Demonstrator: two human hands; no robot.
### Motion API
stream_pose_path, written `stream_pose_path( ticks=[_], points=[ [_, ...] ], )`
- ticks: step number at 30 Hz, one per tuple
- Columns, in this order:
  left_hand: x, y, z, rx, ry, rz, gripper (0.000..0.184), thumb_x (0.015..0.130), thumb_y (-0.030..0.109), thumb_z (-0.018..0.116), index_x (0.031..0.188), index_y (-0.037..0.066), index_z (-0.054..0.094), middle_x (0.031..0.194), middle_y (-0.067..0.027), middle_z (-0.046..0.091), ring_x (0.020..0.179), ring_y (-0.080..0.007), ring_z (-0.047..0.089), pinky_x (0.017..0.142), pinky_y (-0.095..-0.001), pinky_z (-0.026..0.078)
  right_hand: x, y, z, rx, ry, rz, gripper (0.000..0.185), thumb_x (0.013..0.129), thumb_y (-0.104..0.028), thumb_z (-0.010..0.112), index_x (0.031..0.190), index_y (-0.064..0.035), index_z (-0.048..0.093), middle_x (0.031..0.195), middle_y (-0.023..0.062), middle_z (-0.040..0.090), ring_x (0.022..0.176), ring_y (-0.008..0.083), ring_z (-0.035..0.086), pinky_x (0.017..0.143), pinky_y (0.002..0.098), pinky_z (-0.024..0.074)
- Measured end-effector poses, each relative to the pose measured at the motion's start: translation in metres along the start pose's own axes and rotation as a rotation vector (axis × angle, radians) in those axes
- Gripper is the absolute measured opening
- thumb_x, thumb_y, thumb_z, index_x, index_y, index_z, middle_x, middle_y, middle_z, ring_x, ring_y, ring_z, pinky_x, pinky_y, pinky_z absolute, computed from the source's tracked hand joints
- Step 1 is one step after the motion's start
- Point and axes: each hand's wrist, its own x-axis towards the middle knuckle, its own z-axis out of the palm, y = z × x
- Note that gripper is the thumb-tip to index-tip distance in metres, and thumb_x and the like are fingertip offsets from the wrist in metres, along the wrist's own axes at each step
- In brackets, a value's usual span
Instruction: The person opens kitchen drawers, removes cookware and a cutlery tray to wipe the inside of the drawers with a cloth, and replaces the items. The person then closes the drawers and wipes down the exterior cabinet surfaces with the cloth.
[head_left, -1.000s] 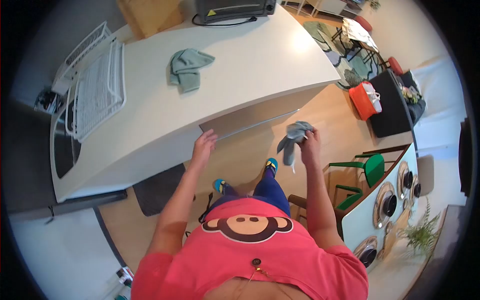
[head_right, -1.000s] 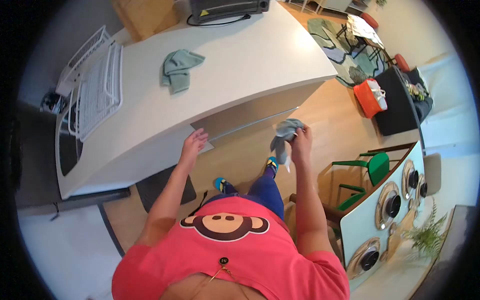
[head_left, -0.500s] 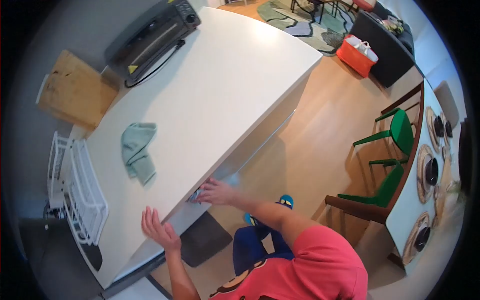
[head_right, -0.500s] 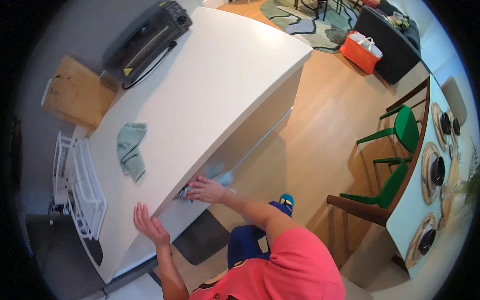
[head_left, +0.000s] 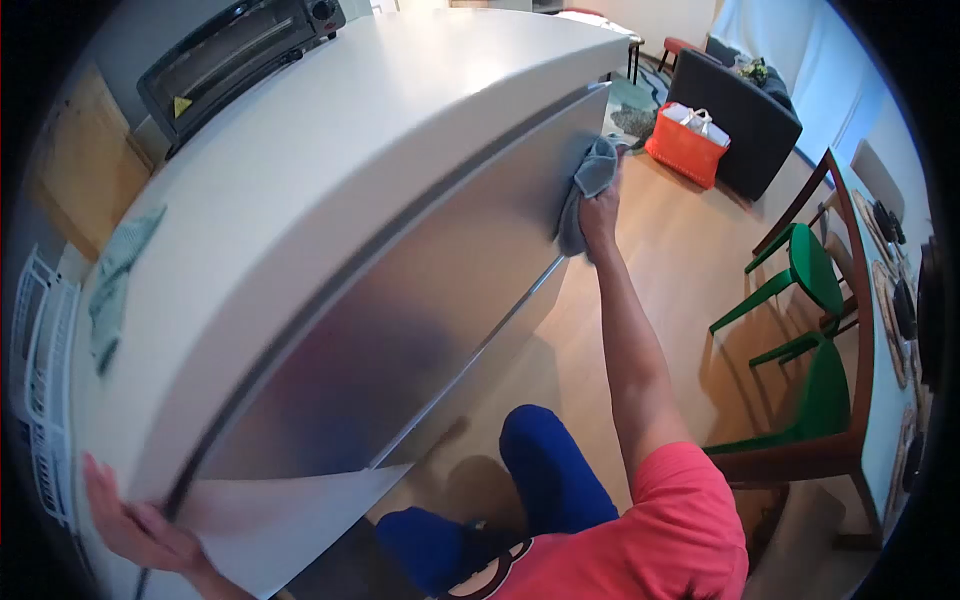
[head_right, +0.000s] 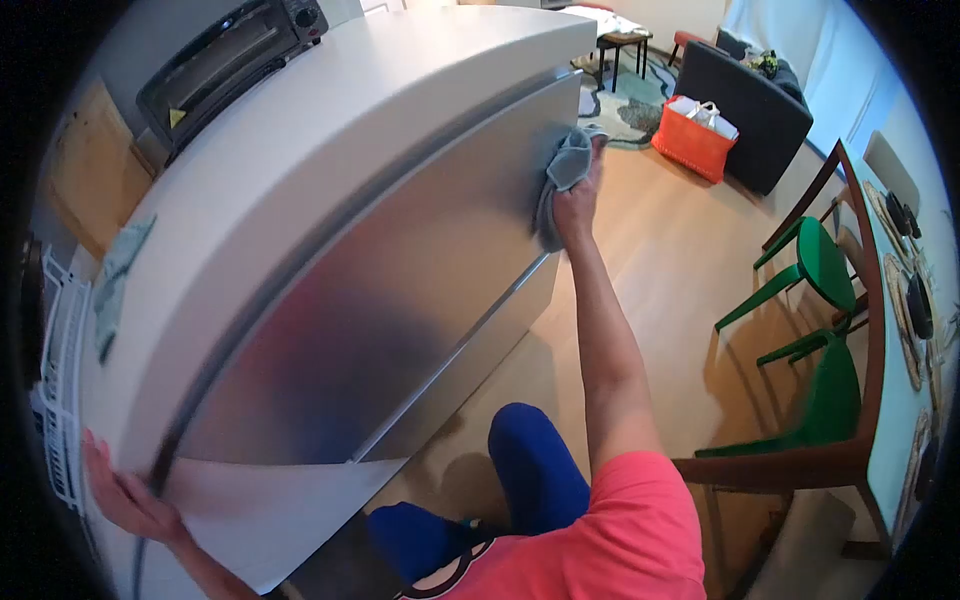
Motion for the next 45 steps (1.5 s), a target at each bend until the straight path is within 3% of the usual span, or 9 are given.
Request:
stream_pose_path(
  ticks=[7, 9, 13, 18, 22, 30, 36, 41, 45],
  points=[
    [-0.025, 0.002, 0.019, 0.255, 0.291, 0.190, 0.041, 0.096, 0.025, 0.034, 0.129, 0.004, 0.045, 0.135, -0.0174, 0.040, 0.127, -0.0306, 0.035, 0.104, -0.0414, 0.028, -0.216, -0.142, 0.064, 0.344, -0.104, -0.263, 0.080, 0.072, -0.039, 0.058, 0.138, -0.0061, 0.028, 0.144, 0.0222, 0.020, 0.135, 0.0375, 0.012, 0.110, 0.0486, 0.0021],
    [-0.046, 0.052, 0.045, -0.031, 0.318, 0.177, 0.046, 0.095, 0.033, 0.033, 0.132, 0.007, 0.042, 0.140, -0.0168, 0.032, 0.130, -0.0334, 0.028, 0.105, -0.0459, 0.023, -0.263, -0.215, 0.024, 0.018, -0.869, -0.471, 0.063, 0.079, -0.035, 0.053, 0.134, -0.0104, 0.035, 0.141, 0.0185, 0.027, 0.131, 0.0373, 0.023, 0.108, 0.0523, 0.0128],
    [-0.082, 0.108, 0.086, 0.112, 0.147, 0.115, 0.054, 0.094, 0.043, 0.021, 0.130, 0.009, 0.043, 0.139, -0.0212, 0.033, 0.131, -0.0399, 0.023, 0.108, -0.0495, 0.007, -0.288, -0.198, 0.018, 0.614, -0.611, -0.833, 0.038, 0.083, -0.039, 0.052, 0.119, -0.0251, 0.055, 0.122, 0.0053, 0.052, 0.120, 0.0248, 0.042, 0.103, 0.0440, 0.0264],
    [-0.070, 0.110, 0.093, -0.053, 0.128, 0.135, 0.060, 0.092, 0.048, 0.021, 0.131, 0.008, 0.041, 0.139, -0.0210, 0.033, 0.133, -0.0401, 0.019, 0.108, -0.0501, 0.003, -0.179, -0.030, 0.067, 0.532, -0.112, -0.210, 0.076, 0.070, -0.027, 0.063, 0.135, -0.0052, 0.031, 0.141, 0.0166, 0.028, 0.132, 0.0322, 0.023, 0.109, 0.0424, 0.0173],
    [-0.062, 0.116, 0.091, 0.017, 0.096, 0.164, 0.066, 0.090, 0.054, 0.018, 0.131, 0.008, 0.042, 0.139, -0.0212, 0.034, 0.134, -0.0387, 0.017, 0.108, -0.0508, 0.002, -0.079, 0.066, 0.079, 0.519, 0.177, 0.049, 0.056, 0.081, -0.021, 0.053, 0.131, 0.0003, 0.036, 0.137, 0.0202, 0.032, 0.131, 0.0330, 0.024, 0.107, 0.0390, 0.0204],
    [-0.063, 0.120, 0.088, -0.005, 0.094, 0.131, 0.067, 0.090, 0.056, 0.017, 0.131, 0.008, 0.041, 0.140, -0.0184, 0.032, 0.135, -0.0371, 0.017, 0.108, -0.0513, 0.000, -0.188, -0.125, 0.047, 1.022, 0.046, 0.262, 0.044, 0.088, -0.024, 0.046, 0.128, -0.0082, 0.039, 0.130, 0.0147, 0.040, 0.122, 0.0323, 0.033, 0.106, 0.0408, 0.0197],
    [-0.071, 0.111, 0.091, -0.138, 0.105, 0.098, 0.062, 0.092, 0.051, 0.017, 0.134, 0.009, 0.034, 0.140, -0.0175, 0.034, 0.134, -0.0377, 0.020, 0.108, -0.0517, 0.001, -0.225, -0.189, 0.023, 0.618, -0.113, -0.949, 0.029, 0.080, -0.026, 0.057, 0.109, -0.0226, 0.059, 0.107, 0.0033, 0.059, 0.104, 0.0272, 0.054, 0.093, 0.0450, 0.0391],
    [-0.068, 0.116, 0.089, -0.146, 0.115, 0.114, 0.062, 0.091, 0.053, 0.020, 0.136, 0.011, 0.031, 0.138, -0.0171, 0.038, 0.133, -0.0380, 0.021, 0.108, -0.0522, 0.002, -0.060, -0.072, 0.068, 0.975, 0.022, -0.050, 0.053, 0.089, -0.030, 0.044, 0.135, -0.0070, 0.032, 0.135, 0.0152, 0.039, 0.126, 0.0306, 0.034, 0.106, 0.0388, 0.0215],
    [-0.067, 0.116, 0.089, -0.163, 0.143, 0.124, 0.066, 0.090, 0.057, 0.022, 0.136, 0.010, 0.031, 0.140, -0.0156, 0.035, 0.134, -0.0363, 0.019, 0.108, -0.0518, 0.002, 0.072, 0.019, 0.039, 0.560, 0.069, -0.091, 0.048, 0.089, -0.019, 0.047, 0.129, 0.0044, 0.035, 0.131, 0.0194, 0.041, 0.121, 0.0339, 0.038, 0.106, 0.0377, 0.0212]
  ],
)
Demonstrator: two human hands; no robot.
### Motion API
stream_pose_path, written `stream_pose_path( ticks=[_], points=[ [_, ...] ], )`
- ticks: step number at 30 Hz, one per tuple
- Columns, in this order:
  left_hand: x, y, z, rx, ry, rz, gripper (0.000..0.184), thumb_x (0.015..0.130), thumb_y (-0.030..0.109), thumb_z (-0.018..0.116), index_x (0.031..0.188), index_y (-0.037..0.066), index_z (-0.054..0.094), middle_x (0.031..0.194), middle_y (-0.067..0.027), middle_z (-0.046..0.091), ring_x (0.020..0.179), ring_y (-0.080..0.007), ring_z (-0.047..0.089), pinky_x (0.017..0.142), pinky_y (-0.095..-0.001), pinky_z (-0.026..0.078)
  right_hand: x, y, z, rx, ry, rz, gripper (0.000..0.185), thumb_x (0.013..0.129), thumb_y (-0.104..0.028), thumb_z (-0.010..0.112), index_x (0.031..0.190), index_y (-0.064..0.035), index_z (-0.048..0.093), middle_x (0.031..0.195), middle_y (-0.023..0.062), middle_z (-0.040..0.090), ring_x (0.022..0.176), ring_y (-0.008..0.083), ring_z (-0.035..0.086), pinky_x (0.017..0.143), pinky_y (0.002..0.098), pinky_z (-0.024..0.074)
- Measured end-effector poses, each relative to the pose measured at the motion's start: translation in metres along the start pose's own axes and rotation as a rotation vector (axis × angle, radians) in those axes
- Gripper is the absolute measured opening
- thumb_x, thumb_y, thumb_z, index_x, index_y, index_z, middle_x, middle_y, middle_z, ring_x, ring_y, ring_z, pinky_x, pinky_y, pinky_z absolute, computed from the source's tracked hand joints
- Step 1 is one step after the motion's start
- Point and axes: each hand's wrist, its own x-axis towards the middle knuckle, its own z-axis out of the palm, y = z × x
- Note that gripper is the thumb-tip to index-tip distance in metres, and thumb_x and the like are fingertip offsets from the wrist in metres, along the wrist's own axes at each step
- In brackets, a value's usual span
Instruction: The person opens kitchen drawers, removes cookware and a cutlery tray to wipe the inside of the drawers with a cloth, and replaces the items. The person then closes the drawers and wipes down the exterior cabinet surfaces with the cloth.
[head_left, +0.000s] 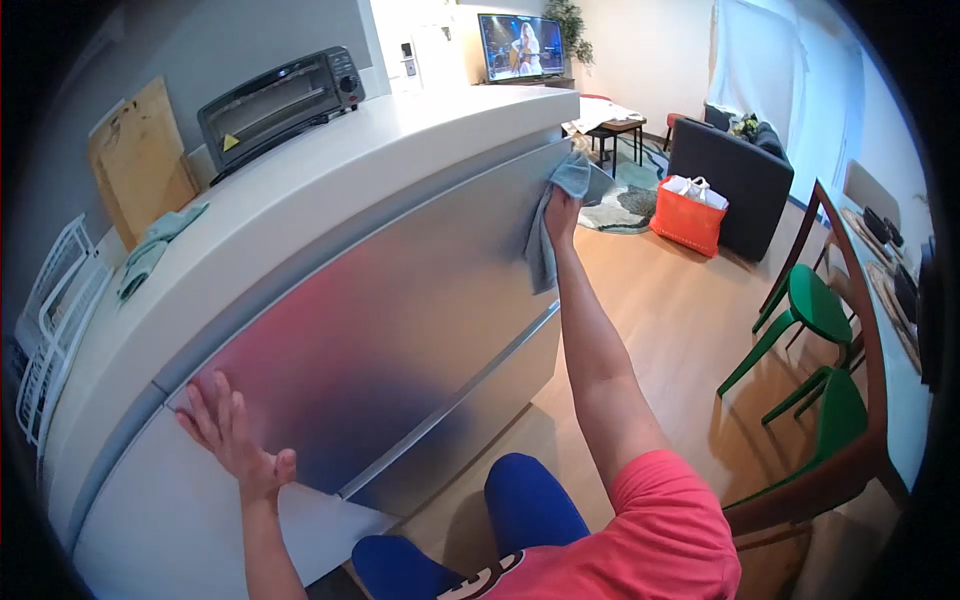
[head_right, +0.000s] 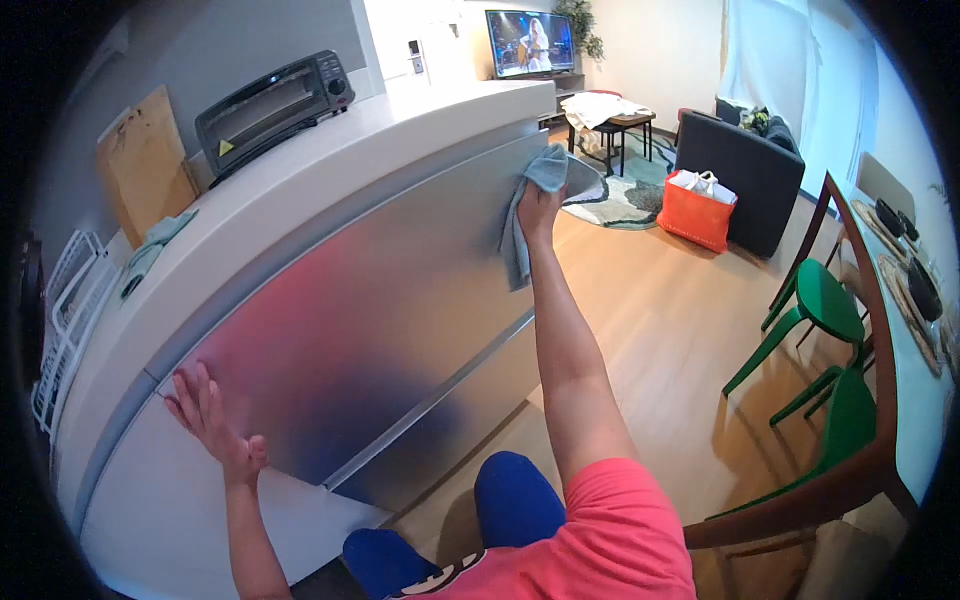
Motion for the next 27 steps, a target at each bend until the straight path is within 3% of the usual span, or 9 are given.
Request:
stream_pose_path(
  ticks=[4, 7, 9, 13, 14, 17, 22, 26, 27],
  points=[
    [0.000, 0.001, -0.001, -0.040, 0.013, -0.019, 0.064, 0.089, 0.054, 0.026, 0.137, 0.012, 0.028, 0.137, -0.0168, 0.039, 0.133, -0.0383, 0.022, 0.108, -0.0519, 0.001, -0.041, -0.142, 0.059, 0.004, 0.298, -0.066, 0.050, 0.089, -0.023, 0.048, 0.128, 0.0055, 0.036, 0.131, 0.0245, 0.038, 0.121, 0.0369, 0.036, 0.105, 0.0412, 0.0199],
    [-0.001, -0.001, -0.002, -0.113, 0.028, -0.028, 0.063, 0.090, 0.053, 0.026, 0.138, 0.012, 0.027, 0.137, -0.0167, 0.039, 0.132, -0.0383, 0.024, 0.108, -0.0521, 0.002, -0.131, -0.280, 0.091, 0.151, 0.133, -0.191, 0.082, 0.077, -0.026, 0.059, 0.138, 0.0048, 0.014, 0.138, 0.0291, 0.022, 0.129, 0.0406, 0.022, 0.107, 0.0463, 0.0145],
    [-0.001, 0.001, -0.006, -0.173, 0.033, -0.055, 0.061, 0.091, 0.050, 0.026, 0.138, 0.012, 0.026, 0.136, -0.0170, 0.039, 0.131, -0.0382, 0.026, 0.108, -0.0525, 0.004, -0.183, -0.298, 0.117, -0.072, -0.173, -0.605, 0.069, 0.066, -0.028, 0.064, 0.126, -0.0008, 0.043, 0.127, 0.0238, 0.043, 0.120, 0.0398, 0.038, 0.103, 0.0525, 0.0229],
    [-0.019, -0.016, -0.020, -0.266, 0.095, -0.032, 0.059, 0.092, 0.047, 0.025, 0.138, 0.009, 0.025, 0.134, -0.0189, 0.040, 0.128, -0.0372, 0.030, 0.107, -0.0526, 0.011, -0.160, -0.292, 0.103, 0.253, -0.244, -1.011, 0.044, 0.065, -0.026, 0.063, 0.107, -0.0135, 0.060, 0.104, 0.0071, 0.060, 0.104, 0.0302, 0.053, 0.094, 0.0439, 0.0371],
    [-0.032, -0.025, -0.030, -0.222, 0.110, -0.017, 0.060, 0.092, 0.048, 0.024, 0.137, 0.007, 0.026, 0.133, -0.0197, 0.040, 0.128, -0.0363, 0.030, 0.107, -0.0519, 0.013, -0.142, -0.291, 0.081, 0.007, -0.551, -0.737, 0.042, 0.070, -0.023, 0.061, 0.110, -0.0117, 0.057, 0.106, 0.0098, 0.058, 0.103, 0.0313, 0.053, 0.092, 0.0435, 0.0389],
    [-0.057, -0.040, -0.066, -0.171, 0.199, -0.125, 0.062, 0.092, 0.047, 0.023, 0.135, 0.003, 0.027, 0.133, -0.0216, 0.039, 0.127, -0.0353, 0.030, 0.106, -0.0505, 0.018, -0.104, -0.170, 0.088, -0.174, 0.030, -0.555, 0.059, 0.077, -0.014, 0.051, 0.131, 0.0031, 0.034, 0.133, 0.0245, 0.036, 0.122, 0.0393, 0.034, 0.106, 0.0472, 0.0200],
    [-0.074, -0.087, -0.124, -0.180, 0.411, -0.460, 0.061, 0.093, 0.045, 0.025, 0.132, -0.001, 0.029, 0.131, -0.0224, 0.040, 0.124, -0.0322, 0.036, 0.104, -0.0440, 0.023, -0.003, -0.025, 0.044, -0.396, 0.187, 0.186, 0.049, 0.089, -0.034, 0.045, 0.118, 0.0056, 0.046, 0.122, 0.0285, 0.046, 0.109, 0.0466, 0.042, 0.097, 0.0486, 0.0301],
    [-0.067, -0.118, -0.139, -0.183, 0.552, -0.503, 0.059, 0.093, 0.044, 0.025, 0.128, -0.003, 0.034, 0.129, -0.0225, 0.042, 0.122, -0.0310, 0.039, 0.104, -0.0432, 0.024, -0.051, -0.152, 0.090, -0.149, 0.381, -0.013, 0.064, 0.091, -0.044, 0.039, 0.124, 0.0113, 0.039, 0.126, 0.0326, 0.041, 0.119, 0.0467, 0.036, 0.103, 0.0487, 0.0228],
    [-0.063, -0.119, -0.138, -0.175, 0.548, -0.463, 0.058, 0.093, 0.043, 0.025, 0.127, -0.003, 0.035, 0.128, -0.0224, 0.043, 0.121, -0.0309, 0.039, 0.104, -0.0432, 0.024, -0.082, -0.212, 0.087, -0.092, 0.228, -0.053, 0.067, 0.091, -0.044, 0.039, 0.126, 0.0125, 0.036, 0.131, 0.0341, 0.034, 0.127, 0.0439, 0.028, 0.108, 0.0476, 0.0149]
  ],
)
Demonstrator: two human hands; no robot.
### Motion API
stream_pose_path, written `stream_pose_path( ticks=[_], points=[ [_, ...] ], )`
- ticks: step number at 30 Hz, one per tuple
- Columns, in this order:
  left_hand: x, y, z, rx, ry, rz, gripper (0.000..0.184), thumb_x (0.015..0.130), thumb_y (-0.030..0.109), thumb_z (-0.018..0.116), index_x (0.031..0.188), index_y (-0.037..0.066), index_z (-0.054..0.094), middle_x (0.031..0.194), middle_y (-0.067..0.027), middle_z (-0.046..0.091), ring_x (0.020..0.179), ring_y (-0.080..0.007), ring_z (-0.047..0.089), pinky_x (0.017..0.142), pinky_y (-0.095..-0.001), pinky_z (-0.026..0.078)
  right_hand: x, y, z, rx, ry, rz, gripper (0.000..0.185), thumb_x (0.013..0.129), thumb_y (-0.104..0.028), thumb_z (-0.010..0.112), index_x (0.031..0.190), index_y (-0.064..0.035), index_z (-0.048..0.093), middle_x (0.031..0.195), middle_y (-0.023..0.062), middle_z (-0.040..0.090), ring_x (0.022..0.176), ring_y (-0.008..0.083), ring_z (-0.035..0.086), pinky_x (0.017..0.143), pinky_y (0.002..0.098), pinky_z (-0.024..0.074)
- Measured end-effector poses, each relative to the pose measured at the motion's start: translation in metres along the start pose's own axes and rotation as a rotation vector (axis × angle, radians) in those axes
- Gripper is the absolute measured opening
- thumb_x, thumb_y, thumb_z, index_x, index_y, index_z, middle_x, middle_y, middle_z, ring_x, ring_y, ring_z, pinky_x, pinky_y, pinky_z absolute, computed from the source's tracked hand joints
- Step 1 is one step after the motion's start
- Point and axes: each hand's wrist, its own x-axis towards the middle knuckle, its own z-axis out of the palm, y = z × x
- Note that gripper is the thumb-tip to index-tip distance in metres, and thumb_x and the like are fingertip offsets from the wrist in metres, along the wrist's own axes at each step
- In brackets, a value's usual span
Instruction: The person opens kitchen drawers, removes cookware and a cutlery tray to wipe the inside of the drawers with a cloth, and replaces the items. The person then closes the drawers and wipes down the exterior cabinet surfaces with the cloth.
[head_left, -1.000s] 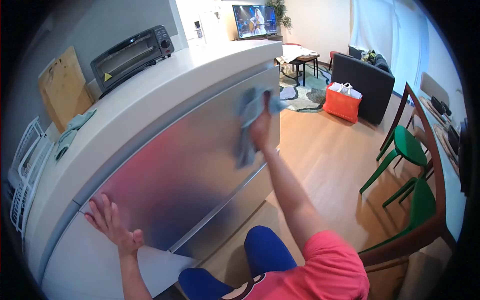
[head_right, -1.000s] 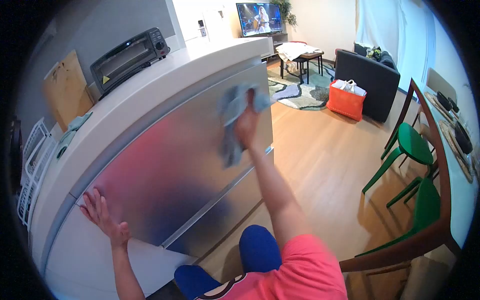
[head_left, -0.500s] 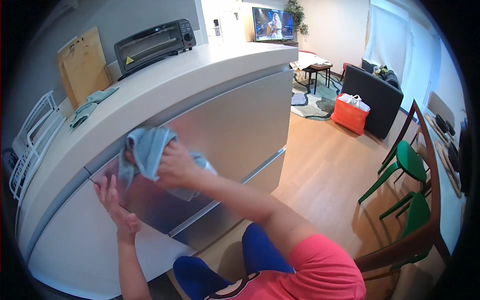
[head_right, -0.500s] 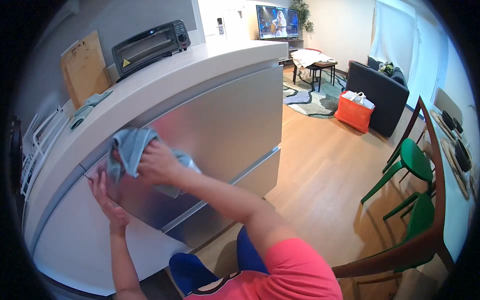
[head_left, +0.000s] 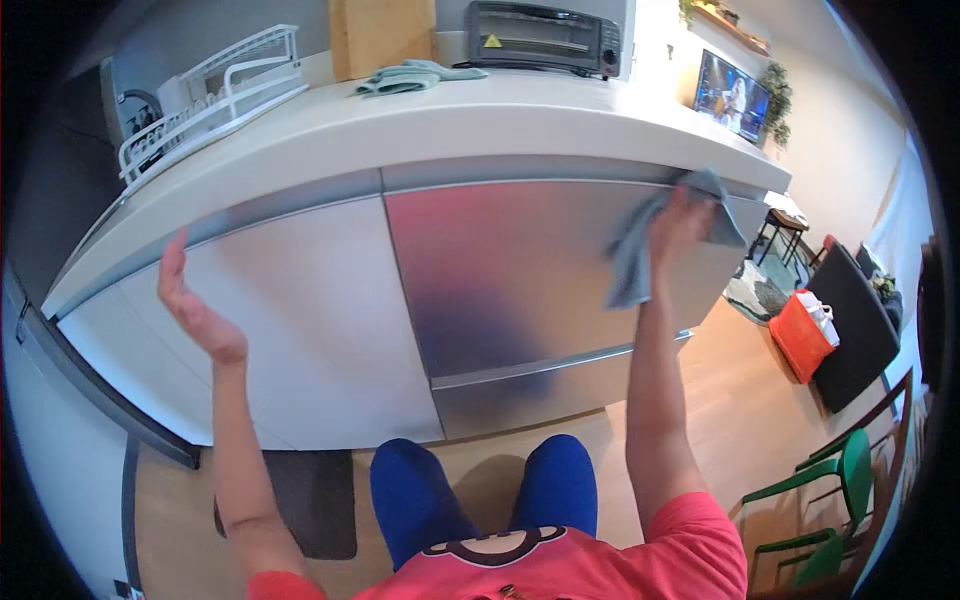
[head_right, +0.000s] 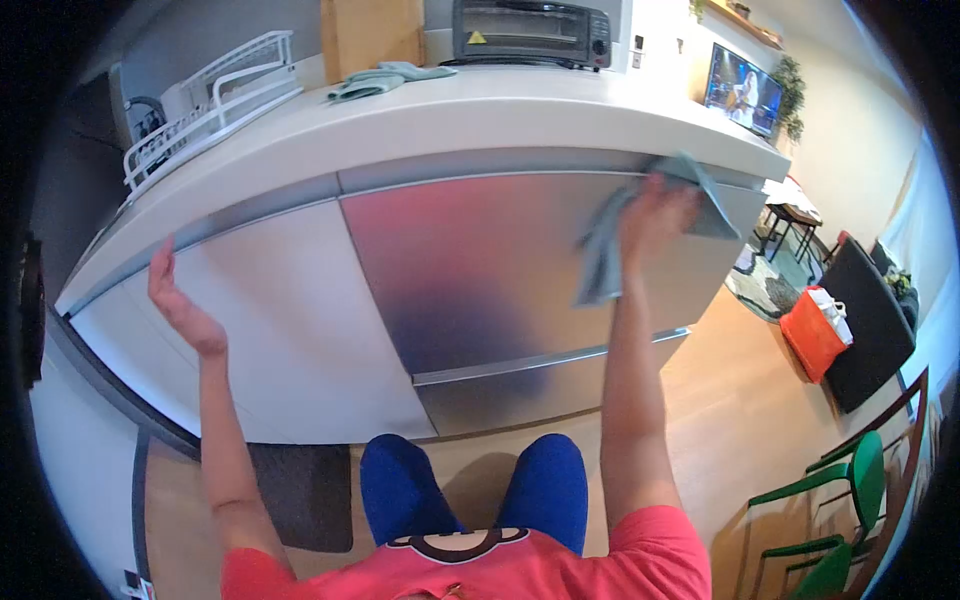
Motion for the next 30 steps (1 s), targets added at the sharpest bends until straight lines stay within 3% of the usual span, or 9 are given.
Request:
stream_pose_path(
  ticks=[5, 7, 10, 15, 17, 22, 24, 27, 30],
  points=[
    [-0.001, 0.034, 0.056, -0.104, -0.105, 0.124, 0.056, 0.094, 0.043, 0.025, 0.125, -0.002, 0.037, 0.128, -0.0189, 0.044, 0.120, -0.0301, 0.041, 0.104, -0.0430, 0.025, -0.116, -0.163, 0.006, 0.132, -0.282, -0.298, 0.067, 0.079, -0.036, 0.055, 0.129, 0.0040, 0.036, 0.137, 0.0290, 0.024, 0.127, 0.0451, 0.021, 0.105, 0.0512, 0.0135],
    [-0.002, 0.044, 0.076, -0.094, -0.190, 0.195, 0.057, 0.094, 0.044, 0.024, 0.125, -0.001, 0.038, 0.127, -0.0189, 0.045, 0.119, -0.0294, 0.042, 0.104, -0.0427, 0.025, -0.146, -0.192, 0.006, 0.051, -0.365, -0.423, 0.062, 0.077, -0.035, 0.056, 0.126, 0.0005, 0.042, 0.132, 0.0220, 0.036, 0.124, 0.0388, 0.029, 0.104, 0.0487, 0.0189],
    [0.002, 0.042, 0.087, -0.150, -0.178, 0.232, 0.056, 0.094, 0.045, 0.024, 0.125, 0.000, 0.039, 0.126, -0.0197, 0.046, 0.119, -0.0283, 0.042, 0.104, -0.0418, 0.025, -0.183, -0.180, -0.009, 0.259, -0.883, -0.925, 0.053, 0.078, -0.030, 0.054, 0.124, -0.0050, 0.046, 0.128, 0.0125, 0.046, 0.124, 0.0280, 0.036, 0.103, 0.0424, 0.0252],
    [0.007, 0.036, 0.052, -0.105, -0.063, 0.100, 0.052, 0.095, 0.041, 0.025, 0.125, 0.001, 0.039, 0.125, -0.0201, 0.046, 0.119, -0.0290, 0.041, 0.103, -0.0419, 0.025, -0.206, -0.127, 0.004, 0.266, -0.854, -1.644, 0.036, 0.080, -0.023, 0.049, 0.112, -0.0095, 0.057, 0.104, 0.0033, 0.061, 0.110, 0.0201, 0.049, 0.099, 0.0321, 0.0321],
    [0.008, 0.035, 0.043, -0.102, -0.032, 0.050, 0.051, 0.095, 0.039, 0.025, 0.125, 0.001, 0.038, 0.126, -0.0203, 0.046, 0.120, -0.0291, 0.041, 0.103, -0.0419, 0.026, -0.160, -0.182, 0.002, 0.103, -1.231, -1.538, 0.035, 0.079, -0.024, 0.050, 0.110, -0.0090, 0.058, 0.103, 0.0012, 0.062, 0.107, 0.0204, 0.051, 0.100, 0.0307, 0.0322],
    [0.003, 0.036, 0.015, -0.038, 0.024, 0.021, 0.047, 0.095, 0.034, 0.027, 0.123, -0.002, 0.037, 0.126, -0.0210, 0.045, 0.119, -0.0290, 0.042, 0.102, -0.0414, 0.028, -0.172, -0.228, 0.012, 0.377, -0.618, -1.232, 0.044, 0.081, -0.022, 0.051, 0.121, -0.0061, 0.050, 0.113, 0.0087, 0.055, 0.108, 0.0200, 0.051, 0.101, 0.0342, 0.0326],
    [-0.011, 0.034, -0.003, 0.007, 0.001, -0.033, 0.046, 0.094, 0.031, 0.028, 0.124, -0.003, 0.038, 0.126, -0.0205, 0.045, 0.119, -0.0288, 0.042, 0.102, -0.0412, 0.029, -0.237, -0.174, 0.010, 0.329, -0.647, -1.407, 0.047, 0.080, -0.022, 0.053, 0.123, -0.0053, 0.048, 0.116, 0.0088, 0.054, 0.109, 0.0196, 0.050, 0.101, 0.0344, 0.0328],
    [-0.032, 0.031, -0.027, 0.074, -0.056, -0.140, 0.045, 0.094, 0.028, 0.029, 0.124, -0.004, 0.038, 0.126, -0.0196, 0.045, 0.118, -0.0283, 0.043, 0.102, -0.0407, 0.030, -0.254, -0.153, 0.012, 0.229, -1.175, -1.681, 0.047, 0.082, -0.027, 0.048, 0.125, -0.0086, 0.049, 0.119, 0.0087, 0.054, 0.109, 0.0212, 0.051, 0.099, 0.0374, 0.0349],
    [-0.039, 0.033, -0.036, 0.112, -0.106, -0.210, 0.043, 0.094, 0.025, 0.031, 0.124, -0.005, 0.040, 0.126, -0.0188, 0.046, 0.118, -0.0271, 0.043, 0.103, -0.0398, 0.029, -0.165, -0.245, -0.004, -0.083, -1.619, -1.359, 0.045, 0.080, -0.029, 0.053, 0.121, -0.0116, 0.051, 0.113, 0.0054, 0.055, 0.105, 0.0197, 0.052, 0.091, 0.0366, 0.0394]
  ],
)
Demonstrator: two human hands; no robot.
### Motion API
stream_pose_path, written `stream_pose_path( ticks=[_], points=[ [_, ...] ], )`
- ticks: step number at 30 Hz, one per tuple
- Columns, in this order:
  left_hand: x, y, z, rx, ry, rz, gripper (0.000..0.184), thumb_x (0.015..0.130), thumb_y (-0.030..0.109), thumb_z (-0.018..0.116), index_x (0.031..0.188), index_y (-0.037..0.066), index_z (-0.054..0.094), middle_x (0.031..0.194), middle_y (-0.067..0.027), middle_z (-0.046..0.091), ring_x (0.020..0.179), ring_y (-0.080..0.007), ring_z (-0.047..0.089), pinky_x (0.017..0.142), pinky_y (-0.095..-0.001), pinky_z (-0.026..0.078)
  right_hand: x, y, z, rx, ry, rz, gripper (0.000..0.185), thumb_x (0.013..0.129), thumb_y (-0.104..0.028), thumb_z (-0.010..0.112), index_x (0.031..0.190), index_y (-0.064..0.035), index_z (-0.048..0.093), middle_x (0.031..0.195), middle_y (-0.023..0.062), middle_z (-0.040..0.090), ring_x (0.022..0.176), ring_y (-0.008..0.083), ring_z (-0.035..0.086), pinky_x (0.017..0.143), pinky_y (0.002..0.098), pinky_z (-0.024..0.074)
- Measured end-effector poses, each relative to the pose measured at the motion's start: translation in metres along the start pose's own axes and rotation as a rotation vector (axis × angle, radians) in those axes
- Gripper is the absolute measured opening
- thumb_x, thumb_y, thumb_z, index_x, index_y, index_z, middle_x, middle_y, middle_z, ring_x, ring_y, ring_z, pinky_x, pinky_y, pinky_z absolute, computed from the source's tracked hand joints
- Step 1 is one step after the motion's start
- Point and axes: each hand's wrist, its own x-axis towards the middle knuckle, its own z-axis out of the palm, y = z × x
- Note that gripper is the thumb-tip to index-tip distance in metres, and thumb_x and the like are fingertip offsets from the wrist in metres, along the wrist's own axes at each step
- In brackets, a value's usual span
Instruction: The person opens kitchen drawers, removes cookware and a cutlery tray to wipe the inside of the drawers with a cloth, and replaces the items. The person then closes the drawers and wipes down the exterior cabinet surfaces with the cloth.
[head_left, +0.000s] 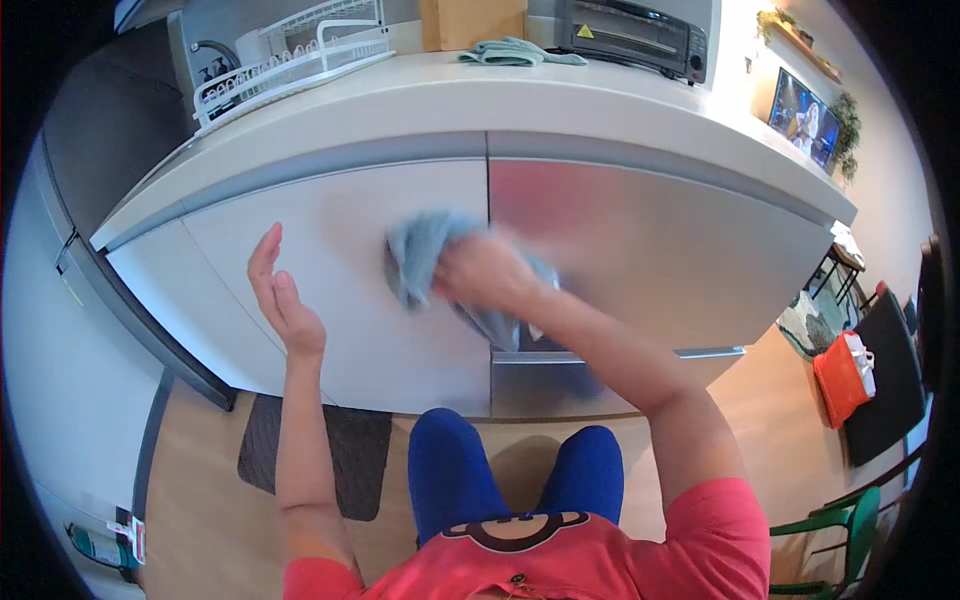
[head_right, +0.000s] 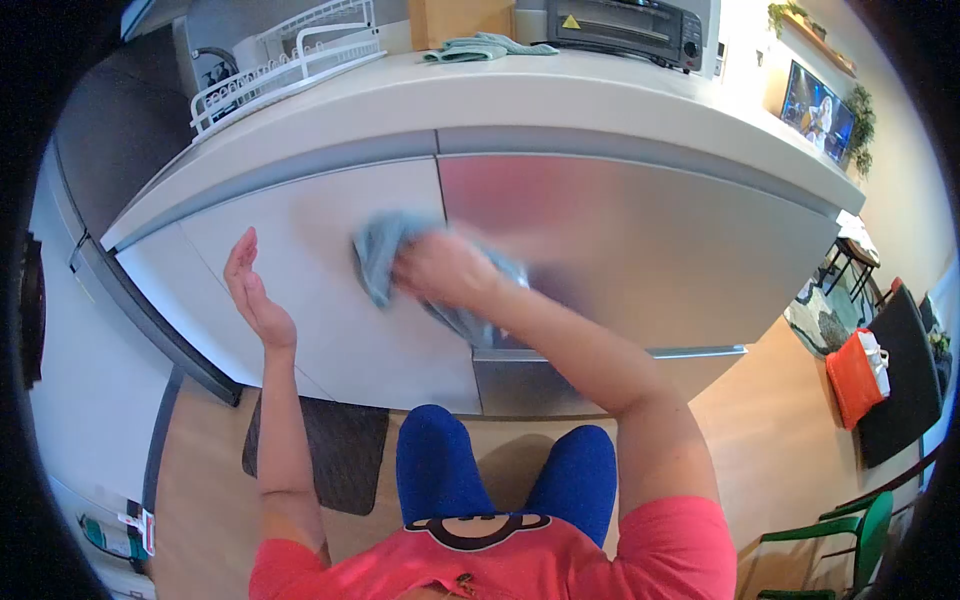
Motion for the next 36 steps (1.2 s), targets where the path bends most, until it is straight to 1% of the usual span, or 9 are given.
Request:
stream_pose_path(
  ticks=[1, 3, 10, 18, 21, 24, 28, 34, 36],
  points=[
    [-0.003, 0.001, 0.001, 0.007, -0.004, -0.016, 0.043, 0.093, 0.025, 0.032, 0.123, -0.005, 0.040, 0.125, -0.0185, 0.047, 0.118, -0.0265, 0.043, 0.103, -0.0394, 0.029, 0.002, 0.008, -0.019, 0.112, 0.290, 0.121, 0.043, 0.078, -0.028, 0.056, 0.118, -0.0134, 0.053, 0.110, 0.0039, 0.056, 0.103, 0.0195, 0.052, 0.089, 0.0354, 0.0401],
    [-0.014, 0.000, 0.008, -0.065, 0.038, -0.076, 0.040, 0.091, 0.021, 0.036, 0.122, -0.003, 0.044, 0.124, -0.0164, 0.049, 0.116, -0.0252, 0.044, 0.099, -0.0373, 0.031, 0.028, 0.011, -0.026, -0.281, 1.199, 0.202, 0.036, 0.078, -0.030, 0.057, 0.110, -0.0128, 0.056, 0.104, 0.0026, 0.055, 0.097, 0.0204, 0.051, 0.083, 0.0327, 0.0411],
    [-0.024, 0.013, 0.042, -0.256, 0.130, -0.245, 0.036, 0.091, 0.017, 0.038, 0.122, -0.002, 0.042, 0.124, -0.0156, 0.047, 0.114, -0.0239, 0.045, 0.099, -0.0361, 0.031, 0.100, -0.023, -0.046, -0.161, 1.138, 0.174, 0.033, 0.073, -0.019, 0.053, 0.101, -0.0017, 0.055, 0.094, 0.0068, 0.053, 0.095, 0.0202, 0.050, 0.083, 0.0313, 0.0419],
    [-0.015, 0.007, 0.046, -0.333, 0.424, -0.297, 0.033, 0.095, 0.022, 0.037, 0.119, 0.001, 0.042, 0.120, -0.0122, 0.048, 0.109, -0.0204, 0.046, 0.093, -0.0354, 0.036, 0.118, -0.031, -0.051, 0.165, 1.271, -0.158, 0.032, 0.070, -0.010, 0.059, 0.101, -0.0068, 0.053, 0.094, 0.0091, 0.053, 0.093, 0.0242, 0.054, 0.075, 0.0328, 0.0461],
    [-0.030, 0.002, 0.033, -0.261, 0.350, -0.361, 0.030, 0.093, 0.019, 0.040, 0.118, 0.002, 0.044, 0.119, -0.0111, 0.049, 0.107, -0.0201, 0.046, 0.092, -0.0354, 0.037, 0.073, 0.012, -0.027, 0.247, 1.165, -0.032, 0.041, 0.067, -0.015, 0.067, 0.105, -0.0072, 0.055, 0.097, 0.0134, 0.053, 0.093, 0.0308, 0.053, 0.076, 0.0402, 0.0440],
    [-0.046, -0.005, 0.014, -0.277, 0.305, -0.427, 0.027, 0.091, 0.016, 0.043, 0.113, 0.001, 0.048, 0.115, -0.0100, 0.052, 0.103, -0.0185, 0.049, 0.089, -0.0344, 0.040, 0.010, 0.023, -0.028, -0.023, 1.174, 0.200, 0.039, 0.067, -0.021, 0.068, 0.101, -0.0082, 0.053, 0.090, 0.0093, 0.049, 0.086, 0.0283, 0.050, 0.070, 0.0425, 0.0412],
    [-0.062, -0.010, -0.016, -0.299, 0.271, -0.519, 0.025, 0.090, 0.015, 0.044, 0.110, 0.001, 0.051, 0.111, -0.0087, 0.054, 0.100, -0.0171, 0.051, 0.088, -0.0333, 0.041, 0.038, 0.000, -0.036, -0.270, 1.119, 0.471, 0.036, 0.069, -0.029, 0.065, 0.097, -0.0105, 0.054, 0.090, 0.0070, 0.049, 0.084, 0.0245, 0.050, 0.071, 0.0392, 0.0423],
    [-0.064, -0.016, -0.057, -0.412, 0.334, -0.642, 0.023, 0.091, 0.017, 0.045, 0.109, 0.005, 0.052, 0.110, -0.0073, 0.054, 0.099, -0.0178, 0.051, 0.087, -0.0331, 0.041, 0.166, -0.068, -0.066, 0.155, 0.988, 0.214, 0.024, 0.083, -0.019, 0.051, 0.105, -0.0078, 0.053, 0.100, 0.0125, 0.055, 0.091, 0.0291, 0.056, 0.078, 0.0429, 0.0460],
    [-0.063, -0.029, -0.071, -0.496, 0.410, -0.732, 0.028, 0.091, 0.027, 0.046, 0.109, 0.007, 0.052, 0.110, -0.0076, 0.054, 0.099, -0.0204, 0.051, 0.087, -0.0365, 0.041, 0.214, -0.097, -0.062, 0.185, 1.296, -0.161, 0.027, 0.084, -0.009, 0.047, 0.110, -0.0089, 0.053, 0.111, 0.0148, 0.055, 0.098, 0.0306, 0.056, 0.082, 0.0404, 0.0467]
  ],
)
